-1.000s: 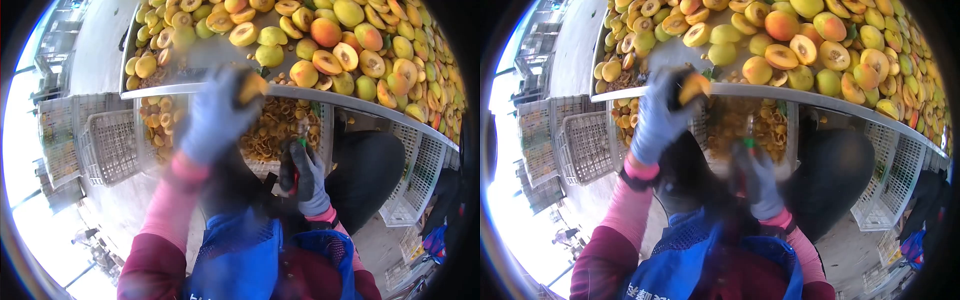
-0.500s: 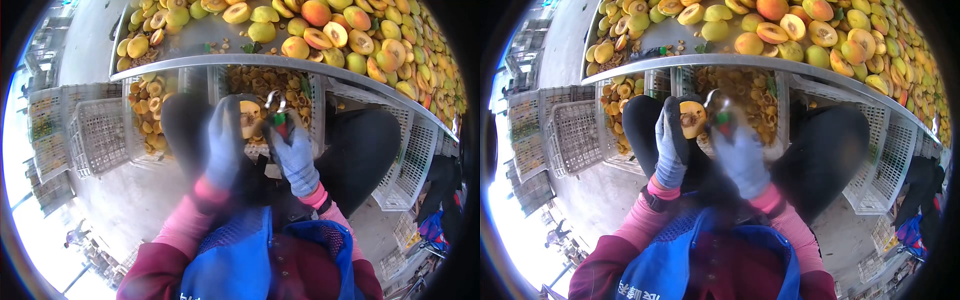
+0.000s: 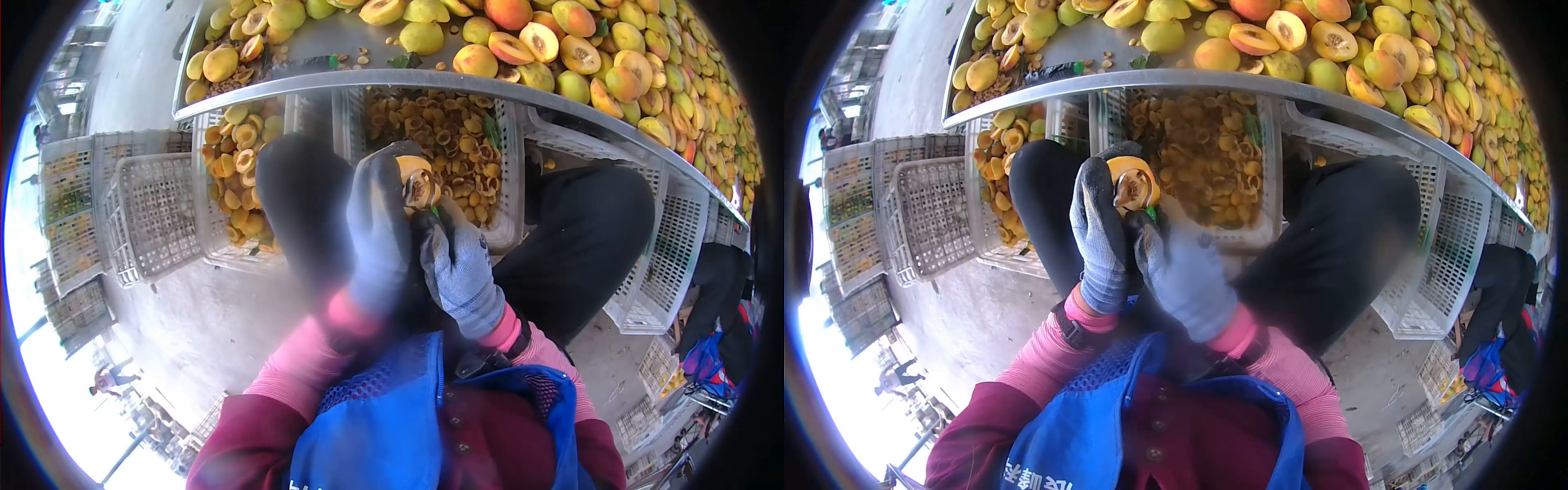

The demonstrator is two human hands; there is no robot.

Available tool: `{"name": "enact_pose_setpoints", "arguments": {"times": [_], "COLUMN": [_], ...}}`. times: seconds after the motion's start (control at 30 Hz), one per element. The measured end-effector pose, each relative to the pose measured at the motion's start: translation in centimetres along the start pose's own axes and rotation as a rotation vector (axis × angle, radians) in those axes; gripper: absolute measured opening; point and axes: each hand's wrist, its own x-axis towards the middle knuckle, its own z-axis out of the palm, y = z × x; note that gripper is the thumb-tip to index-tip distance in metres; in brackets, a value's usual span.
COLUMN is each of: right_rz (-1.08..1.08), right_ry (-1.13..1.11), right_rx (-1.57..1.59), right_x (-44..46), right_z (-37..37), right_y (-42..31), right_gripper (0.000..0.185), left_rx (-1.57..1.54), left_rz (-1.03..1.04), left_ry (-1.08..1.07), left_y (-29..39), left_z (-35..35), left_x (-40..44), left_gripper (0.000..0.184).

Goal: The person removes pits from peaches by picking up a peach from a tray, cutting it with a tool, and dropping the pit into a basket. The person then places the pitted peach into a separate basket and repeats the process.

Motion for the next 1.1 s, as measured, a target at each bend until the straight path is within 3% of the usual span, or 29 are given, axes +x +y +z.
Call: {"name": "enact_pose_setpoints", "arguments": {"times": [0.07,0.17,0.27,0.37,0.4,0.47,0.5,0.57,0.63,0.7,0.73,0.77,0.83,0.9,0.97,1.0,1.03,1.1], "right_rz": [-0.045,0.196,-0.081,0.534,0.556,0.651,0.732,0.999,1.025,1.02,1.024,1.029,0.756,0.601,0.907,1.067,1.133,1.07], "right_ry": [-0.044,-0.175,-0.016,-0.26,-0.285,-0.346,-0.378,-0.458,-0.619,-0.738,-0.773,-0.804,-0.922,-0.913,-0.737,-0.656,-0.678,-0.705], "right_rx": [-0.027,0.024,-0.022,0.725,0.717,0.817,0.918,1.354,1.759,2.076,2.194,2.313,2.306,2.276,2.345,2.359,2.248,2.173], "right_x": [-0.2,-1.5,-1.6,-1.1,-1.0,-0.9,-0.8,-0.7,-0.9,-0.3,-0.1,0.0,1.0,2.0,0.3,-0.3,-0.5,0.4], "right_z": [-0.2,0.7,0.4,-0.8,-1.1,-1.5,-1.7,-2.2,-1.6,-1.2,-0.9,-0.6,-1.8,-1.9,-0.3,0.6,0.9,0.3], "right_y": [0.1,2.4,2.7,1.7,1.4,1.1,1.0,1.0,2.0,2.3,2.1,1.9,1.1,1.2,4.5,6.3,7.0,6.0], "right_gripper": [0.035,0.034,0.034,0.033,0.035,0.041,0.043,0.048,0.045,0.044,0.045,0.047,0.045,0.045,0.047,0.047,0.048,0.047], "left_rx": [0.0,0.056,0.231,0.368,0.396,0.331,0.315,0.31,0.313,0.323,0.356,0.39,0.486,0.58,0.642,0.604,0.177,0.977], "left_rz": [0.021,0.04,0.148,0.274,0.309,0.171,0.297,0.271,0.238,0.169,0.296,0.426,0.662,0.732,0.526,0.397,0.233,0.233], "left_ry": [-0.016,-0.112,-0.242,-0.378,-0.421,-0.473,-0.489,-0.517,-0.624,-0.629,-0.629,-0.619,-0.503,-0.324,0.149,0.401,0.226,0.179], "left_y": [-0.1,-0.1,0.2,1.1,1.2,2.0,1.3,1.1,0.4,-1.8,-2.8,-3.7,-5.0,-5.0,-3.8,-2.6,1.9,3.4], "left_z": [-0.1,-0.5,-1.0,-1.4,-1.6,-1.6,-1.6,-1.4,-1.9,-2.8,-3.2,-3.5,-3.6,-4.2,-6.0,-8.0,-10.9,-16.5], "left_x": [0.0,0.0,0.5,1.4,1.8,2.0,2.2,2.8,3.3,2.8,2.6,2.5,1.5,1.0,1.9,3.4,5.6,9.2], "left_gripper": [0.027,0.026,0.027,0.029,0.029,0.028,0.029,0.024,0.025,0.037,0.045,0.053,0.061,0.038,0.031,0.037,0.035,0.035]}}
